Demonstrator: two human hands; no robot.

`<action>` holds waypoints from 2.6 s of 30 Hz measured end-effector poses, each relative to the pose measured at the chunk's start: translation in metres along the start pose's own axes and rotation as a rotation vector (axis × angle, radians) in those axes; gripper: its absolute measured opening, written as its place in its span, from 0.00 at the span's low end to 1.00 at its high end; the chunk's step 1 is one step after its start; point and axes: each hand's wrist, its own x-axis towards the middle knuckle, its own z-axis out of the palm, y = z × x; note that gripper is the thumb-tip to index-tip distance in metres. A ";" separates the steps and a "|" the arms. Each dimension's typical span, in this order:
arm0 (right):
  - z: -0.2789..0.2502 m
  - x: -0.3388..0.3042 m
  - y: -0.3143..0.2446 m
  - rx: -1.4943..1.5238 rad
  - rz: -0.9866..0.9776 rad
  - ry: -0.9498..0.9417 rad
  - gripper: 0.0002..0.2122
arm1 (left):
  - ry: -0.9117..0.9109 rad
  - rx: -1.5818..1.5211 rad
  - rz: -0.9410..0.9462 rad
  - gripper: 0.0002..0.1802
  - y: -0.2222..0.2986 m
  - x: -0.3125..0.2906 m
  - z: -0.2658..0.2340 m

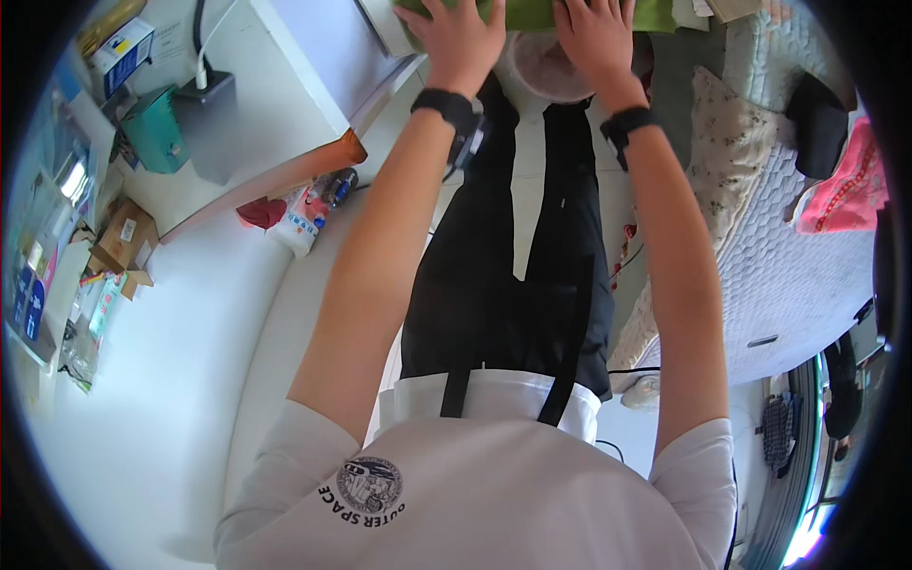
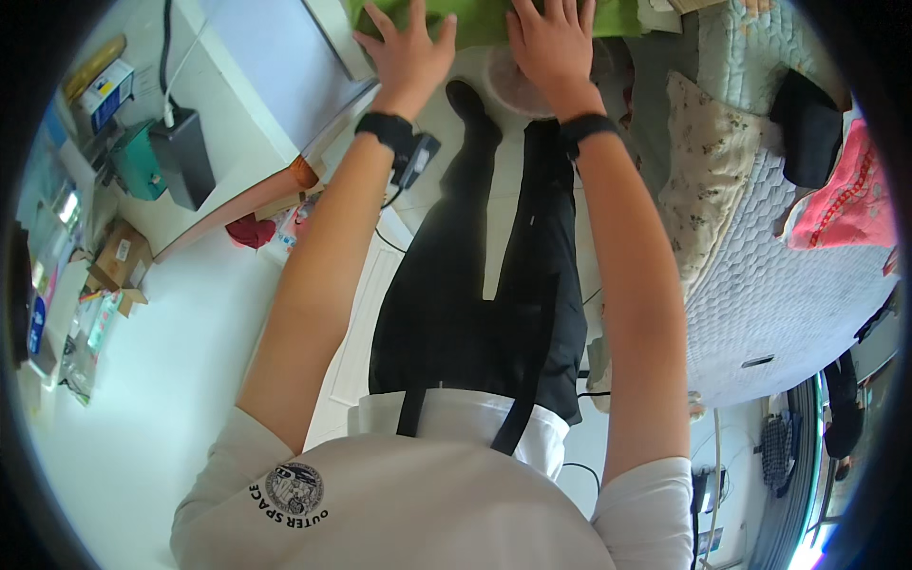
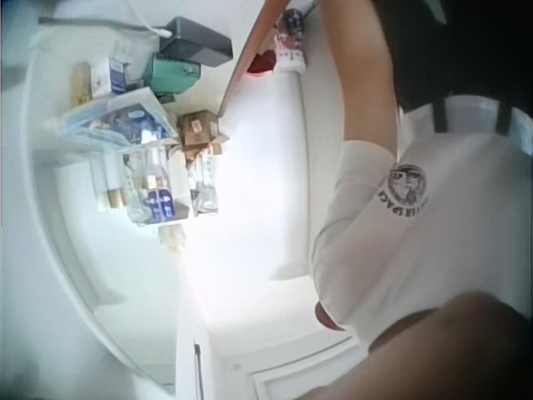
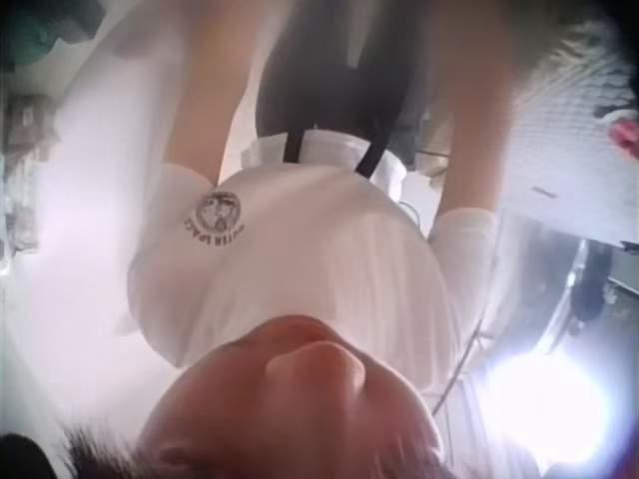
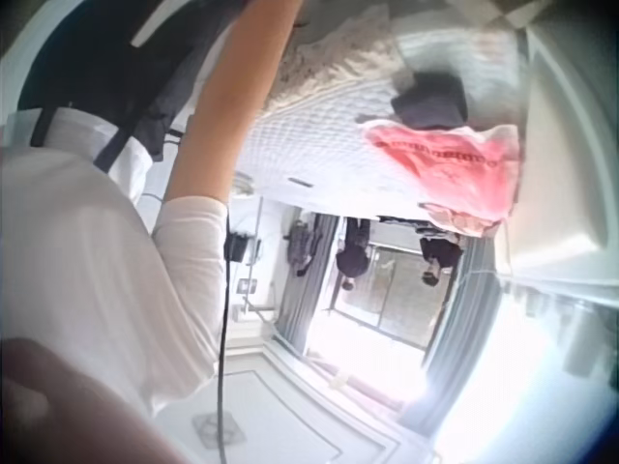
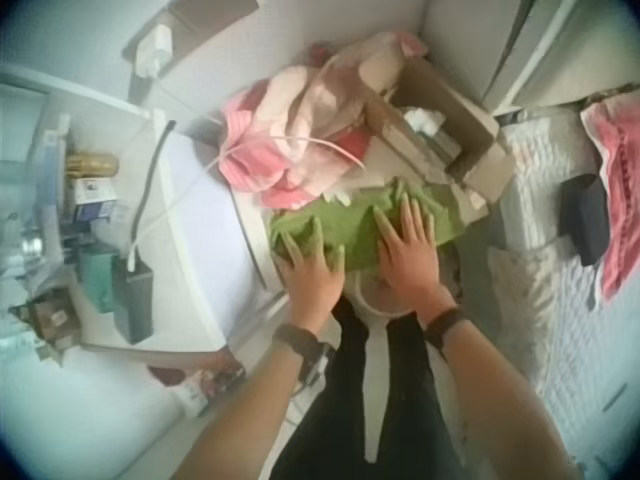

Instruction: The person wipes down the surface and sides of a white wooden cabinet using a green cloth.

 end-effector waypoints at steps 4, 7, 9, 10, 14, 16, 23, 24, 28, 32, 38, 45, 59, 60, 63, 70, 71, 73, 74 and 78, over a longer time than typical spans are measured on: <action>0.002 0.047 -0.013 0.030 -0.085 0.124 0.23 | -0.137 -0.020 -0.257 0.43 0.020 0.055 -0.005; 0.007 0.040 -0.030 0.112 -0.163 0.176 0.22 | -0.139 0.033 -0.240 0.44 0.010 0.044 -0.001; -0.006 0.032 -0.038 0.001 -0.290 0.077 0.21 | -0.075 0.077 -0.179 0.45 -0.002 0.033 0.001; -0.007 0.026 -0.035 0.091 -0.284 0.049 0.21 | -0.080 0.053 -0.156 0.46 -0.001 0.026 -0.001; -0.013 0.021 -0.008 -0.015 -0.377 -0.094 0.21 | -0.158 0.039 -0.156 0.48 0.001 0.023 -0.006; -0.018 0.034 -0.004 -0.046 -0.343 -0.064 0.22 | -0.188 0.039 -0.186 0.49 0.002 0.028 -0.003; 0.005 0.075 -0.011 0.018 -0.162 0.233 0.24 | -0.120 0.048 -0.287 0.44 0.016 0.059 0.011; 0.005 0.075 -0.019 0.000 -0.157 0.244 0.24 | -0.107 0.073 -0.275 0.44 0.012 0.057 0.012; -0.004 0.056 -0.025 0.029 -0.225 0.130 0.25 | -0.071 0.063 -0.212 0.46 0.006 0.038 0.010; -0.014 0.037 0.000 -0.055 -0.413 -0.030 0.25 | -0.118 0.083 -0.190 0.48 0.007 0.022 -0.001; -0.013 0.066 0.001 0.040 -0.208 0.061 0.25 | -0.036 0.089 -0.235 0.45 0.024 0.039 0.001; -0.009 0.031 -0.031 -0.038 -0.248 0.184 0.23 | -0.068 -0.129 -0.146 0.43 0.009 0.013 0.013; 0.055 -0.027 -0.005 1.129 0.754 0.565 0.27 | -0.263 -0.039 0.558 0.38 0.054 0.000 0.021; 0.094 -0.021 0.011 1.166 0.713 0.633 0.25 | -0.248 -0.030 0.616 0.39 0.069 0.009 0.025; 0.116 -0.014 0.016 1.553 0.948 0.774 0.24 | -0.304 -0.076 0.737 0.40 0.090 0.025 0.025; 0.086 0.025 0.029 2.360 1.118 0.925 0.23 | -0.344 0.049 0.931 0.40 0.102 0.051 0.034; 0.108 0.017 0.032 2.450 1.033 0.948 0.23 | -0.364 0.035 0.940 0.40 0.112 0.045 0.038; 0.091 0.008 -0.018 2.438 1.093 0.751 0.22 | -0.408 0.109 0.937 0.40 0.073 0.042 0.023; 0.088 0.003 -0.031 2.307 1.102 0.793 0.22 | -0.470 0.127 0.892 0.41 0.061 0.034 0.017; 0.040 0.000 -0.029 2.011 1.158 0.649 0.21 | -0.624 0.247 0.766 0.41 0.038 0.032 0.000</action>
